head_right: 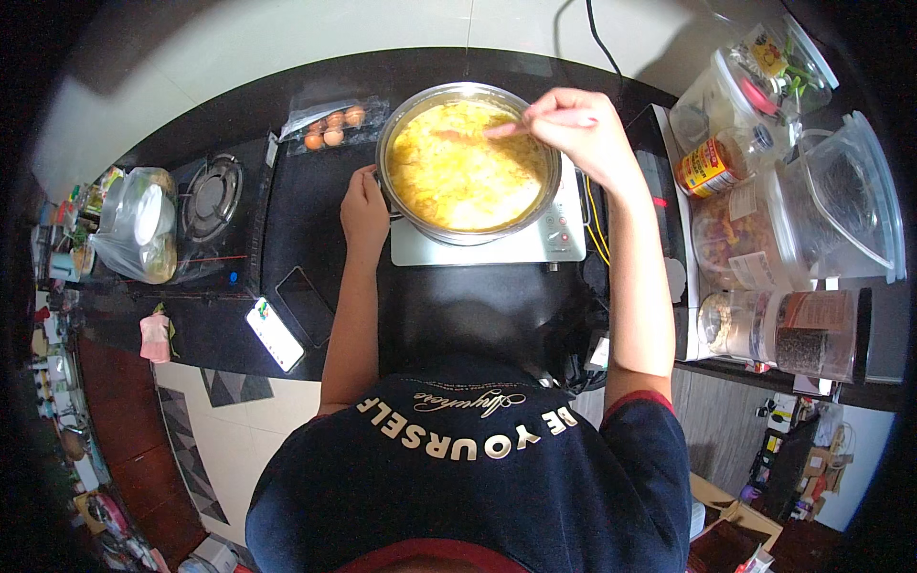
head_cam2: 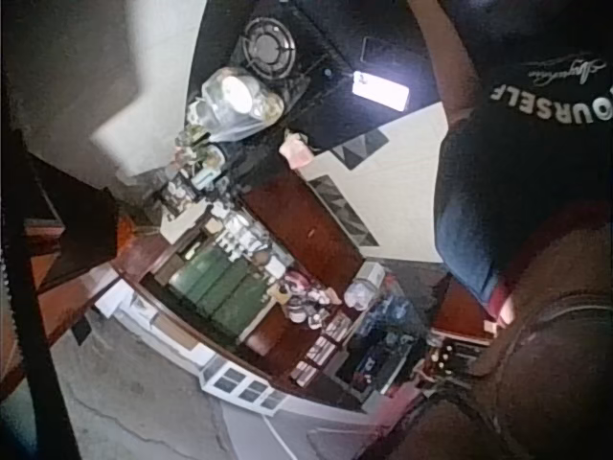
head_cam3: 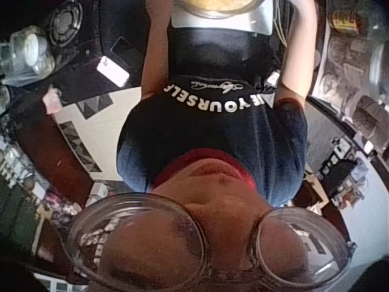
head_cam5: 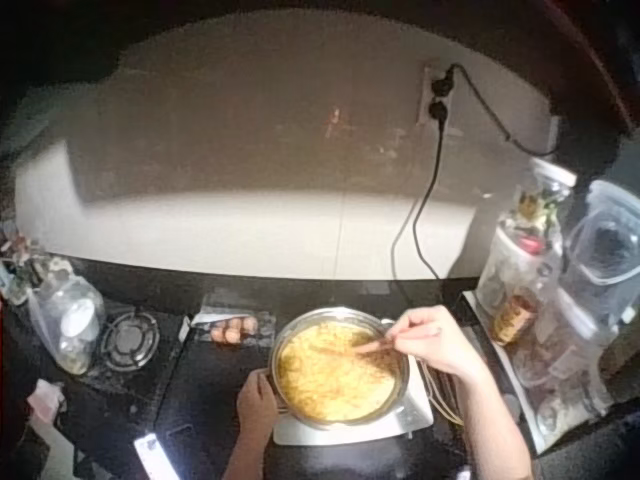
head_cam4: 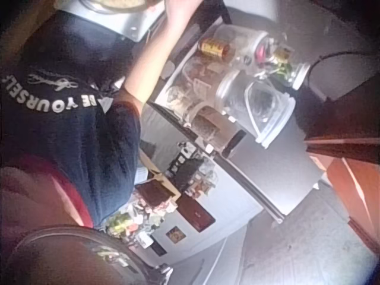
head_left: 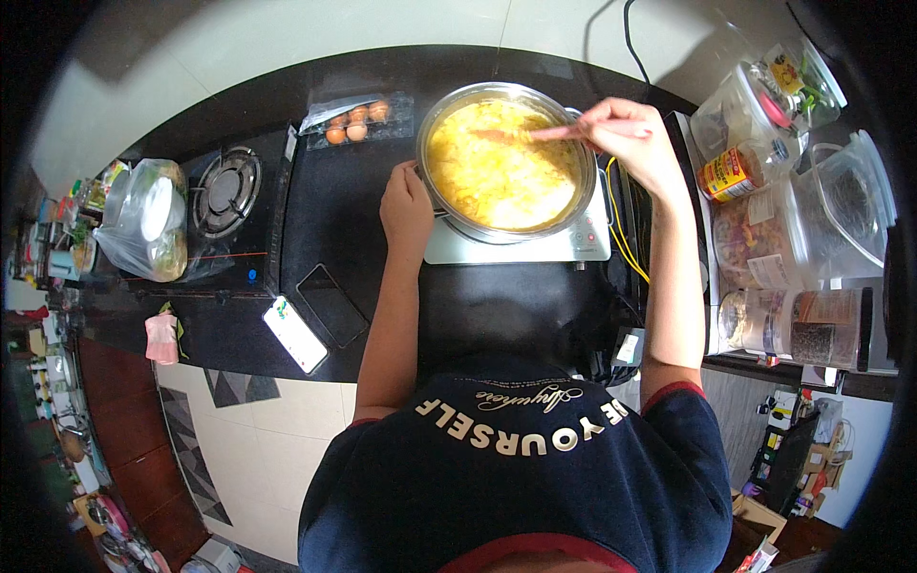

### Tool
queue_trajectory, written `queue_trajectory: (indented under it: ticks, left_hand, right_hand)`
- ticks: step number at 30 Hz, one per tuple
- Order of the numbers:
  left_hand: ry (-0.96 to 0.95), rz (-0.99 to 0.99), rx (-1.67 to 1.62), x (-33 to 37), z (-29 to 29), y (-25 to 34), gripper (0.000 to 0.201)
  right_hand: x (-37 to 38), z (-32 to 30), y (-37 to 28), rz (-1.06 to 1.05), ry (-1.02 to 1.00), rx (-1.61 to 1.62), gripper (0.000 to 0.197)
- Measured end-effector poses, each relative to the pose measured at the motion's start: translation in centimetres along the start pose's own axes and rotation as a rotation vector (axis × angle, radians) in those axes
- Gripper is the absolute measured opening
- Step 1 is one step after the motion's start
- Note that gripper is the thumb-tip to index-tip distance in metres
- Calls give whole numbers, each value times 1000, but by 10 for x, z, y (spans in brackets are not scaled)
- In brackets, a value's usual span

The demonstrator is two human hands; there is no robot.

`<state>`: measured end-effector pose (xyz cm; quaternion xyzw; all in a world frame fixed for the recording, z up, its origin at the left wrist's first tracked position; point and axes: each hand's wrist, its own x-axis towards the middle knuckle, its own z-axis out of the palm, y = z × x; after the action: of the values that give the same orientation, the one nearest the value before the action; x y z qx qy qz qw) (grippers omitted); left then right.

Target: The person stirs a mixture inside a pot on an induction cooktop using a spatula while holding the pot with the other hand.

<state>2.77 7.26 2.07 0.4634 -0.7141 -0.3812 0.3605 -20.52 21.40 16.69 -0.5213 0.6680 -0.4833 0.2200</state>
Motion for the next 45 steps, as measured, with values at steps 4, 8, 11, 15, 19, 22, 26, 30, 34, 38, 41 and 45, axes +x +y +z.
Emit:
queue_trajectory:
  ticks: [4, 8, 11, 15, 19, 22, 26, 30, 34, 38, 41, 45]
  left_hand:
    - [2, -4, 0, 0, 1, -2, 33]
    - [-5, -17, -4, 0, 0, 0, 33]
    - [-9, -12, -2, -1, -1, 0, 33]
    - [11, -7, -7, -1, -1, -1, 33]
    - [-3, -5, -28, -1, 0, 5, 32]
    - [2, 15, -6, -1, -1, -2, 32]
    - [3, -18, 0, 0, -1, 0, 33]
    - [17, -4, 6, 1, 1, -4, 34]
    - [0, -33, -8, -1, 0, 3, 34]
    - [13, -22, -7, 0, 1, -2, 33]
    - [14, 0, -5, 0, 2, -2, 33]
    - [27, 1, -21, -1, 0, -2, 33]
  right_hand:
    - [28, 22, 20, -84, 56, -62, 15]
    - [32, 47, 37, 4, 37, -222, 20]
    - [21, 50, 33, 26, -14, -354, 21]
    - [3, 38, 23, 79, -163, -331, 21]
    - [-14, 6, 17, 98, -176, -115, 15]
    - [-14, -15, -10, 119, -124, -51, 15]
    - [4, -30, 2, 32, -66, -111, 16]
    - [23, -11, 21, 4, 119, -343, 21]
    - [28, 4, 40, 89, 116, -508, 23]
    - [27, 1, 55, 169, 84, -536, 21]
    - [19, -5, 61, 248, 2, -421, 20]
    - [2, -4, 51, 411, -79, -167, 20]
